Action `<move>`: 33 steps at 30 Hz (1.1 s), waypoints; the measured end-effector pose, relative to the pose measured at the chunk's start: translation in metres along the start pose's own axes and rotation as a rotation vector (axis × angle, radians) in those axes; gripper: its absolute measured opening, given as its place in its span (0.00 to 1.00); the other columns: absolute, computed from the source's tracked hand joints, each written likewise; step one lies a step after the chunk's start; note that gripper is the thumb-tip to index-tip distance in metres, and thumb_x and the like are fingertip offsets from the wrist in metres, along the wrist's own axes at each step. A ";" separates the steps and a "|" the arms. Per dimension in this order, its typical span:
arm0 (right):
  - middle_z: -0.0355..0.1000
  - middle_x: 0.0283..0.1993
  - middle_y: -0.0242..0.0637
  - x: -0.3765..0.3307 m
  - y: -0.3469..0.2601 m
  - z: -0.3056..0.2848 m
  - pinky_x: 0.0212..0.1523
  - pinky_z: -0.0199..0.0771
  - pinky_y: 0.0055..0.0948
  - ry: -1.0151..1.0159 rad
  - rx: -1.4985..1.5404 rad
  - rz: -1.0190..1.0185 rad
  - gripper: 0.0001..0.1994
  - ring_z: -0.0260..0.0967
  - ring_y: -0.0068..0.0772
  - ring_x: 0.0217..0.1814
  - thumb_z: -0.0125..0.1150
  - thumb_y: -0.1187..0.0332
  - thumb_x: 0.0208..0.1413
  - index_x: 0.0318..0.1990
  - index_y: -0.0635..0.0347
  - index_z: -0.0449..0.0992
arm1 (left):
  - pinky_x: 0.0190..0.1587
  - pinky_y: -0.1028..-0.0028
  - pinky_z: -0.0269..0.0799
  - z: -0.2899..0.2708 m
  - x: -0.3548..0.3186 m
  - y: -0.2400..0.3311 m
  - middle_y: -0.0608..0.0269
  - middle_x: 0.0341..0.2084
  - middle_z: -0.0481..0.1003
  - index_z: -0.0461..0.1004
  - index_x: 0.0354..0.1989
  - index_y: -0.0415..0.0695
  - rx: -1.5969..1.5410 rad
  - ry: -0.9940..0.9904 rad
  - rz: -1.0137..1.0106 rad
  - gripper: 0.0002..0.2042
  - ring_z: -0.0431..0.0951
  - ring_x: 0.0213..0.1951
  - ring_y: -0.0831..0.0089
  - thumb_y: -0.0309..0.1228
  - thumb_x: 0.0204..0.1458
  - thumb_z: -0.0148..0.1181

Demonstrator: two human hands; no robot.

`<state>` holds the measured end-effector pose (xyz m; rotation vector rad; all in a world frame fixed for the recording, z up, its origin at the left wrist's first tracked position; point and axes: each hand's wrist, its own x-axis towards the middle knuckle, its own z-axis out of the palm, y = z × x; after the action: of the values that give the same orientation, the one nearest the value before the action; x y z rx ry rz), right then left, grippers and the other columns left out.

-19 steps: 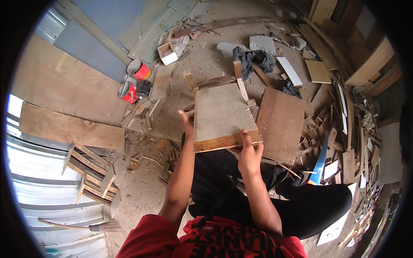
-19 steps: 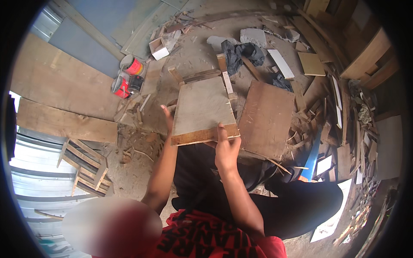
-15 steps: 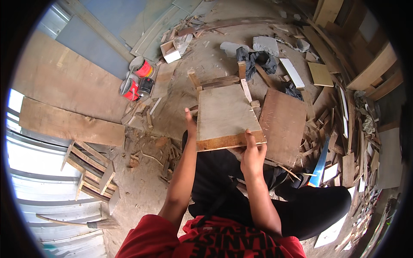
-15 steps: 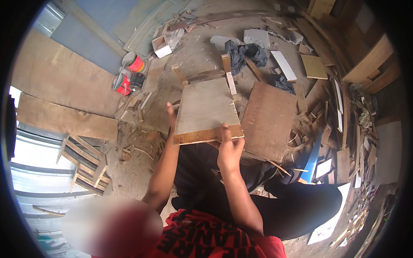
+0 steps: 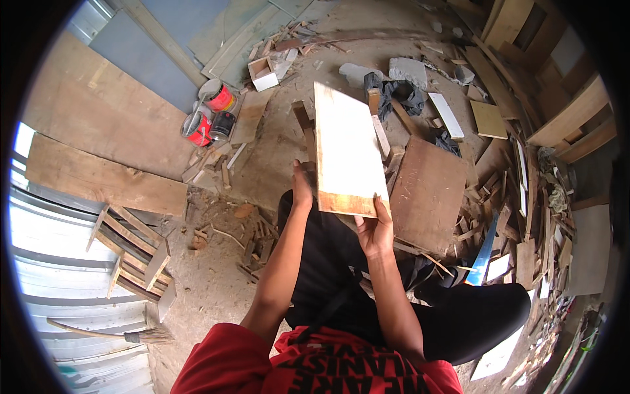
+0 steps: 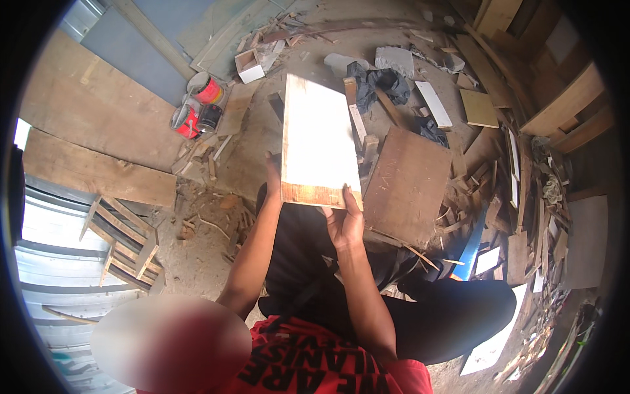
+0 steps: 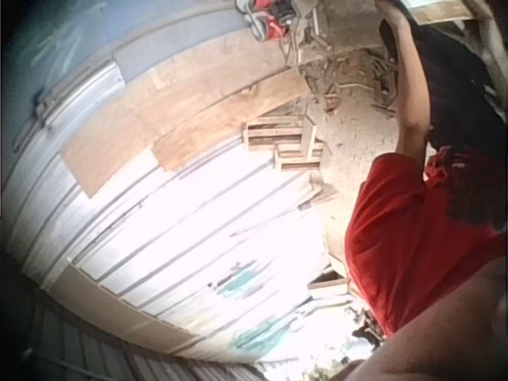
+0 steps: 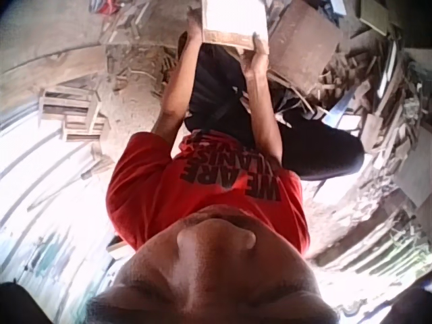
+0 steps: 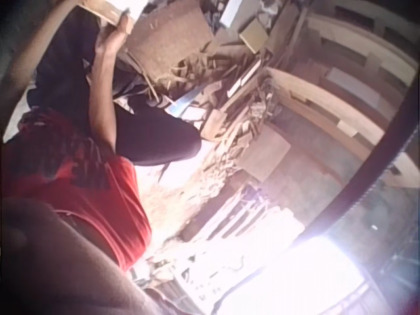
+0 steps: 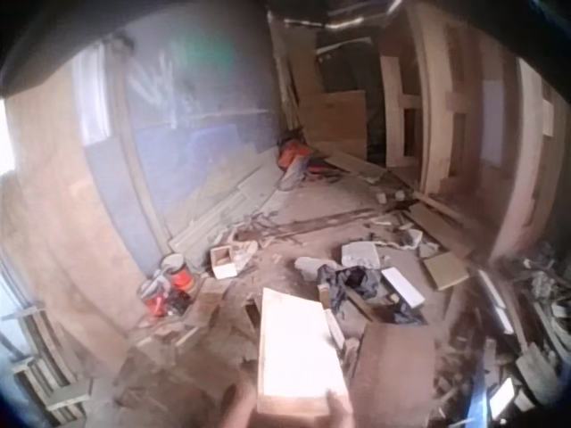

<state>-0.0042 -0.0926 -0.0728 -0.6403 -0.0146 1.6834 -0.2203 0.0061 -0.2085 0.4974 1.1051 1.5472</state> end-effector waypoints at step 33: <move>0.74 0.46 0.40 -0.030 -0.139 -0.021 0.48 0.77 0.36 0.221 -0.460 -0.355 0.14 0.74 0.36 0.47 0.59 0.71 0.56 0.49 0.65 0.74 | 0.61 0.48 0.66 0.060 0.130 0.111 0.37 0.66 0.61 0.59 0.67 0.30 0.953 0.160 -0.057 0.53 0.63 0.67 0.45 0.70 0.48 0.59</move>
<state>0.1333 -0.0956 -0.0293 -1.0975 -0.3463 1.2618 -0.2697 0.1547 -0.1173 0.9647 1.9508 0.9368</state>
